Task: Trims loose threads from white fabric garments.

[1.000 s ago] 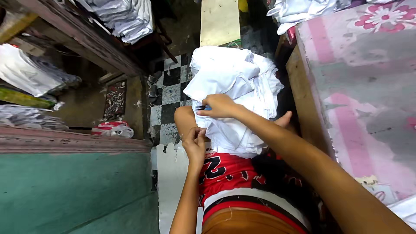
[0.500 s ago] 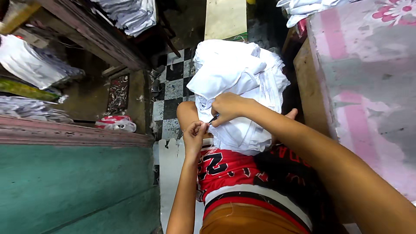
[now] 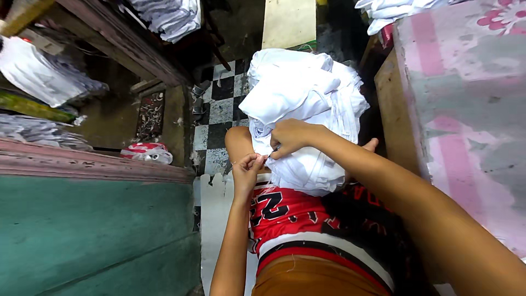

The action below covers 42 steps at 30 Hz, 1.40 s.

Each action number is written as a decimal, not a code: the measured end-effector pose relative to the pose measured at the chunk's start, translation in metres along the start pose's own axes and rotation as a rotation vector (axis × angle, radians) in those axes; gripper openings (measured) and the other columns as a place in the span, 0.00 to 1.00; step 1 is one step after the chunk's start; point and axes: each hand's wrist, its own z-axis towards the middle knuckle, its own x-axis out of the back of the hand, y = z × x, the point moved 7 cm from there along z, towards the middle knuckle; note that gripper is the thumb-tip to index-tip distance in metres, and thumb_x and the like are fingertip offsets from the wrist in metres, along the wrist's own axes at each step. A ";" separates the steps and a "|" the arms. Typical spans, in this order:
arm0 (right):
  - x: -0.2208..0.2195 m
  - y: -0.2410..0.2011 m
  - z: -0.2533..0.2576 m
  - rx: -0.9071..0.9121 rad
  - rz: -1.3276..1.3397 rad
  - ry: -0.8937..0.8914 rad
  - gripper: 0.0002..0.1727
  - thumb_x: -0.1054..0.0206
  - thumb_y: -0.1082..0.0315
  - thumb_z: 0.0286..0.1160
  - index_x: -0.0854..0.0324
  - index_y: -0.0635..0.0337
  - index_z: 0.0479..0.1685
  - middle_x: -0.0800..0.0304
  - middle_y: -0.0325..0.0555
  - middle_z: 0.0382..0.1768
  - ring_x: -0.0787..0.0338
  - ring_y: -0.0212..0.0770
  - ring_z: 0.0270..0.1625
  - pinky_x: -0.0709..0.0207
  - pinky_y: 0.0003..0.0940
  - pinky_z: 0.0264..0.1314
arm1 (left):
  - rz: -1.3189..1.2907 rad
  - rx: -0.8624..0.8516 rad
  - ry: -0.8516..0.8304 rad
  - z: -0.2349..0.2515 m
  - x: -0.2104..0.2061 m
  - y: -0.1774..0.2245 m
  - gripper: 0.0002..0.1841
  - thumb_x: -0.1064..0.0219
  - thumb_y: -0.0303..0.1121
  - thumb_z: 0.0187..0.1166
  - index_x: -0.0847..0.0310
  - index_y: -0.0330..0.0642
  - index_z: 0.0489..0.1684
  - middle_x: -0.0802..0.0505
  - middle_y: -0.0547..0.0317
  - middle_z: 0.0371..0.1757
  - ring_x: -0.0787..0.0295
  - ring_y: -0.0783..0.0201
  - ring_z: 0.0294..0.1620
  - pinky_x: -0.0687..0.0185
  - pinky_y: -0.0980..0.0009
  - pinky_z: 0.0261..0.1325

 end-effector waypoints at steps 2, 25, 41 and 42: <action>-0.001 0.000 -0.001 -0.011 -0.014 -0.004 0.27 0.28 0.46 0.76 0.13 0.67 0.31 0.14 0.58 0.31 0.13 0.61 0.43 0.27 0.64 0.43 | -0.007 0.006 0.002 0.000 0.000 -0.001 0.03 0.34 0.19 0.80 0.15 0.32 0.41 0.05 0.63 0.34 0.09 0.75 0.34 0.12 0.74 0.46; -0.029 0.049 -0.014 -0.067 0.408 0.438 0.27 0.28 0.42 0.72 0.17 0.61 0.28 0.23 0.44 0.21 0.22 0.44 0.28 0.31 0.49 0.32 | 0.186 0.010 -0.102 0.024 0.006 -0.019 0.13 0.32 0.27 0.82 0.15 0.30 0.60 0.07 0.52 0.43 0.12 0.70 0.37 0.13 0.69 0.47; -0.040 -0.020 -0.050 0.107 -0.028 0.168 0.17 0.26 0.50 0.74 0.10 0.57 0.42 0.13 0.47 0.22 0.11 0.52 0.33 0.23 0.55 0.37 | 0.923 -0.093 0.421 0.019 0.114 -0.010 0.21 0.33 0.43 0.84 0.09 0.28 0.49 0.27 0.18 0.78 0.48 0.16 0.85 0.63 0.20 0.79; -0.049 -0.024 -0.053 0.090 -0.049 0.072 0.17 0.27 0.52 0.76 0.10 0.58 0.47 0.11 0.50 0.26 0.10 0.55 0.37 0.23 0.58 0.41 | 0.892 -0.127 0.345 0.022 0.102 -0.008 0.17 0.28 0.38 0.80 0.11 0.29 0.52 0.33 0.18 0.82 0.48 0.17 0.85 0.57 0.21 0.80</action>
